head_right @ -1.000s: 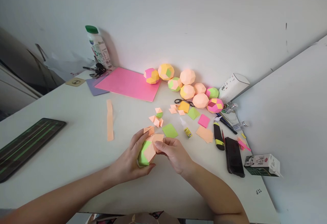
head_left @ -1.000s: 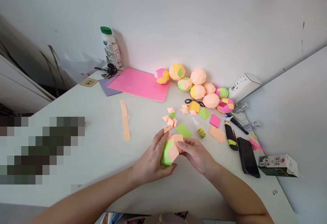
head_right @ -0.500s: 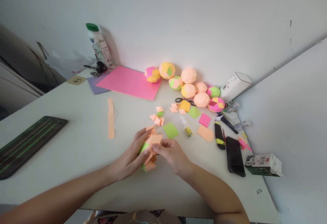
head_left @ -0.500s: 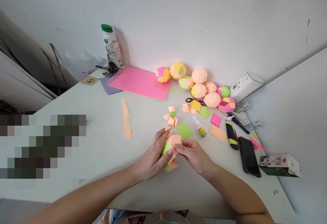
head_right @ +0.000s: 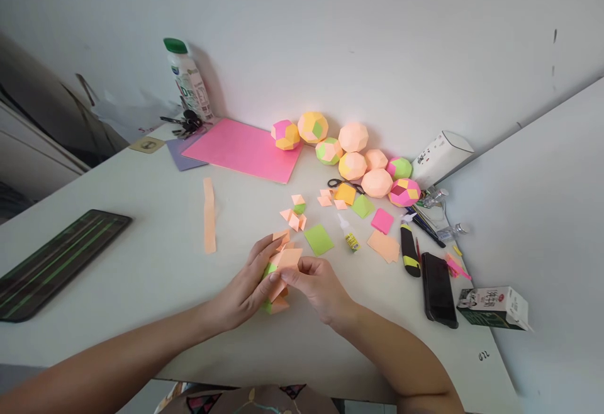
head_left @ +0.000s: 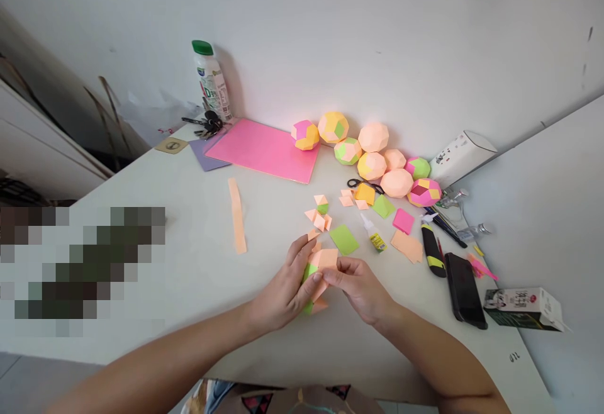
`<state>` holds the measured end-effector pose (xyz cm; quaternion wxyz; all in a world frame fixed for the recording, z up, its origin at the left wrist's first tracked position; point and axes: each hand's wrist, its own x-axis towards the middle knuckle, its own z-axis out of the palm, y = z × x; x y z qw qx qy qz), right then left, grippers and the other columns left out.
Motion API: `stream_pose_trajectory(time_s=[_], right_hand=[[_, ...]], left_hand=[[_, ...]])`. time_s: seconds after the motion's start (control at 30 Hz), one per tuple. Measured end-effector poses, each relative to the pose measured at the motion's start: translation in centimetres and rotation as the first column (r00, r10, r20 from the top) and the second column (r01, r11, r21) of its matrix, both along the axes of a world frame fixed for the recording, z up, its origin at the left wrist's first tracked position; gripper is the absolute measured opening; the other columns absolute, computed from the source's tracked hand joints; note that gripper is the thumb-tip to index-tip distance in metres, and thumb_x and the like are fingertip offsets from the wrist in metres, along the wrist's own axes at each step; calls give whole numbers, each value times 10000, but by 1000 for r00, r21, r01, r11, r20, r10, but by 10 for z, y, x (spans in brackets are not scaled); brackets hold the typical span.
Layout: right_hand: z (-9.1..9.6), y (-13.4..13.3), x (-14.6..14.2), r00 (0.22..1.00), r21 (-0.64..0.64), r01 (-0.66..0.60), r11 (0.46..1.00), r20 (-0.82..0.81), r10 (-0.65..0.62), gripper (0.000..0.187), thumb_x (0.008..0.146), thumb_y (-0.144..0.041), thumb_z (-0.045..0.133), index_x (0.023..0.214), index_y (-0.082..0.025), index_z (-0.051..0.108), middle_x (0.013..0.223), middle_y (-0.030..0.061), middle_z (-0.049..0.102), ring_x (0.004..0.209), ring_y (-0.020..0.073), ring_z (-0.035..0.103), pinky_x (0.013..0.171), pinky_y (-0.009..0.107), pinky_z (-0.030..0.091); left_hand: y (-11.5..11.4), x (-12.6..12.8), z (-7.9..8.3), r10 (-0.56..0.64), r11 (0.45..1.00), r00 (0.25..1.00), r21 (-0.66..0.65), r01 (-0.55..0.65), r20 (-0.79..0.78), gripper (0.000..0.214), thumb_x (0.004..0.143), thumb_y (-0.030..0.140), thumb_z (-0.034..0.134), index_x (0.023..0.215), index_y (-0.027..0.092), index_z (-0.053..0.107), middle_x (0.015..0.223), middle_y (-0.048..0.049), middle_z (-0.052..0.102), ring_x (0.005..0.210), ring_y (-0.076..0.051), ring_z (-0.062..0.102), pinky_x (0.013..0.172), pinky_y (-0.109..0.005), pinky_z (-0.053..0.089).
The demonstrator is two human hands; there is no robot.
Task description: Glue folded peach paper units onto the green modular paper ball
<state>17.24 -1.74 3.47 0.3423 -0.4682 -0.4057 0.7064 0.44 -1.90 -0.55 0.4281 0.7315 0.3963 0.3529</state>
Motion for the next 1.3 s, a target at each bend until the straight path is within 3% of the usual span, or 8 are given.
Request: stream_pose_trajectory(time_s=[0.2,0.37,0.53,0.67,0.87,1.0,1.17,1.3], right_hand=[[-3,-3,-3,998,37,60,998,-1,-60,236,691,-329,722,596,-137,624,592,-10,578,609,110,498,620,260,392],[-2,-1,3,1000,-13,19,1000,12,-18,247,674,-367,731,649,-139,641,611,-6,563,598,114,492,574,256,383],[1,4,6,993,-38,-108,993,50,110,234,715,-366,705,707,-135,670,659,0,575,658,122,513,657,273,404],[2,8,7,988,-47,-152,987,32,154,290,756,-419,664,830,-139,680,752,21,620,729,142,560,740,307,423],[1,13,10,984,-25,-162,986,70,163,364,801,-493,590,731,-143,659,700,11,606,688,132,567,713,309,437],[2,16,12,975,28,-176,984,140,171,383,811,-508,568,834,-147,693,846,59,650,808,168,592,775,339,450],[4,18,14,959,201,-49,978,282,-10,330,832,-478,549,843,-168,660,817,50,636,812,173,589,784,347,461],[4,17,12,934,348,-3,938,336,-121,230,810,-417,600,892,-202,608,887,35,611,857,174,575,801,339,455]], left_hand=[[0,-1,1,-17,1000,1000,-14,17,14,548,944,390,300,1435,220,127,1469,-144,170,1394,-290,95,1110,-500,253],[1,-1,8,7,990,996,-144,5,84,494,951,396,263,1424,264,208,1467,-100,212,1338,-256,278,1069,-444,353],[4,0,10,57,962,995,-272,-32,86,491,946,436,269,1398,248,298,1475,-64,242,1403,-231,136,1136,-433,234],[6,0,9,71,954,994,-296,-42,88,490,942,455,273,1383,248,326,1475,-54,257,1405,-219,141,1136,-406,243],[6,0,10,99,943,992,-326,-70,72,513,935,474,278,1387,233,314,1474,-67,251,1405,-226,125,1143,-433,211],[6,-2,9,128,933,980,-352,-69,149,515,934,488,253,1380,240,325,1462,-90,247,1297,-244,356,1096,-460,292],[6,-6,9,27,974,922,-220,63,386,569,922,536,140,1379,268,349,1431,-86,288,1226,-254,432,1057,-467,335],[6,-7,10,-86,990,916,-68,122,392,641,896,583,103,1380,254,364,1403,-99,365,1254,-285,387,1064,-503,294]])
